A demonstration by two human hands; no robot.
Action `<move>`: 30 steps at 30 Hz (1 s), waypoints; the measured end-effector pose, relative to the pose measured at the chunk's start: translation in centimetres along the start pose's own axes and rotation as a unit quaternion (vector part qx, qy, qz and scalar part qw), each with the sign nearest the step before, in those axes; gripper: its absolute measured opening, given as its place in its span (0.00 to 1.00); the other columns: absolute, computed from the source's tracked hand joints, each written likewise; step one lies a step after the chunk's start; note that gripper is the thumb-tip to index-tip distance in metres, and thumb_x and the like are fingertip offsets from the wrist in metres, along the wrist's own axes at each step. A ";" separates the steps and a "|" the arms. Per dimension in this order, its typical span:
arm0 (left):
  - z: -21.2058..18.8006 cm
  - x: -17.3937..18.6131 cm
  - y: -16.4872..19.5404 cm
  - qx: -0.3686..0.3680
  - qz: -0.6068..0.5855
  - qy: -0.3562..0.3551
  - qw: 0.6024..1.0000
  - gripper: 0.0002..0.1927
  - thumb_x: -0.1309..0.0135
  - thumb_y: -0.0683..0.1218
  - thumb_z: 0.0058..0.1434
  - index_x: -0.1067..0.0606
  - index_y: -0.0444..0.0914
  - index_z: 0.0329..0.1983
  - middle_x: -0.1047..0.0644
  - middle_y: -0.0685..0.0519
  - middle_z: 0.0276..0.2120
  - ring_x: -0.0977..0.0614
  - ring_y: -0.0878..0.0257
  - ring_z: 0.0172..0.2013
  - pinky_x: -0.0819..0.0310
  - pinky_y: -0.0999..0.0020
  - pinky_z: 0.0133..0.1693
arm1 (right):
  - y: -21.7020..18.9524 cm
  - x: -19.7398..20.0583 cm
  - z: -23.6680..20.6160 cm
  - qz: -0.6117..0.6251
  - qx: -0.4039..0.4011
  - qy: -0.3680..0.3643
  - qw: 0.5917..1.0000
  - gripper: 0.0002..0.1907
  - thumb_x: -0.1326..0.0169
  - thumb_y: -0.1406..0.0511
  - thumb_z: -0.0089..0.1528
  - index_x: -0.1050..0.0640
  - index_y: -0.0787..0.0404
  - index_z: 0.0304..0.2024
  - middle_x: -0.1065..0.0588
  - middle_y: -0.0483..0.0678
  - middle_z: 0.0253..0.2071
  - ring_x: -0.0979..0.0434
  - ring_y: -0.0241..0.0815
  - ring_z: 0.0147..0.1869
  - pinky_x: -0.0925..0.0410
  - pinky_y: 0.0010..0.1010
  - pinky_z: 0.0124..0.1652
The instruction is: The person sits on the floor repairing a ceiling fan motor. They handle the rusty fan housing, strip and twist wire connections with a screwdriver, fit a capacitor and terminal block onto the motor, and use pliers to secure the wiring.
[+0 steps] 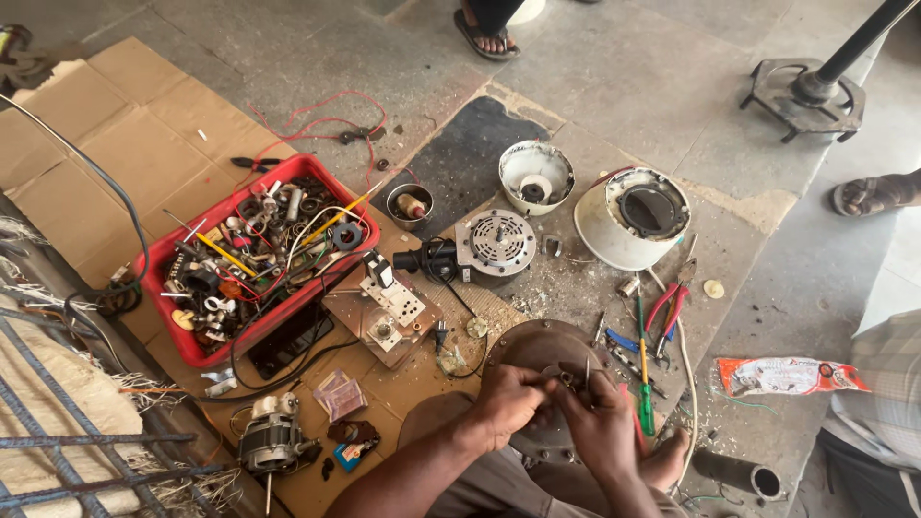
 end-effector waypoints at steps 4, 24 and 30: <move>-0.4 0.1 -0.8 0.004 -0.005 0.038 0.999 0.08 0.41 0.42 0.63 0.17 0.30 0.39 0.21 0.52 0.25 0.26 0.69 0.21 0.30 0.72 0.25 | -2.0 0.4 -0.1 -0.115 0.077 0.093 0.986 0.13 0.35 0.67 0.56 0.15 0.61 0.45 0.21 0.45 0.35 0.23 0.33 0.34 0.30 0.27 0.34; -5.1 0.2 -6.0 0.000 -0.157 0.041 0.987 0.05 0.39 0.42 0.62 0.22 0.35 0.33 0.24 0.55 0.22 0.29 0.71 0.20 0.37 0.76 0.23 | 1.1 0.4 -0.7 -0.123 -0.115 0.067 0.983 0.19 0.31 0.60 0.54 0.18 0.67 0.41 0.17 0.51 0.32 0.19 0.36 0.33 0.27 0.29 0.35; -6.9 1.2 -5.6 0.025 -0.059 0.006 0.998 0.08 0.40 0.45 0.63 0.22 0.36 0.30 0.22 0.55 0.23 0.29 0.70 0.20 0.37 0.74 0.24 | 1.8 -0.1 -1.2 -0.140 -0.193 0.033 0.971 0.20 0.36 0.56 0.57 0.17 0.64 0.44 0.18 0.54 0.28 0.21 0.41 0.27 0.31 0.35 0.29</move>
Point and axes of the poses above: each hand's wrist, its own z-axis towards the middle knuckle, its own x-axis out of the back of the hand, y = z × x, the point moved 7 cm from there along z, towards the middle knuckle
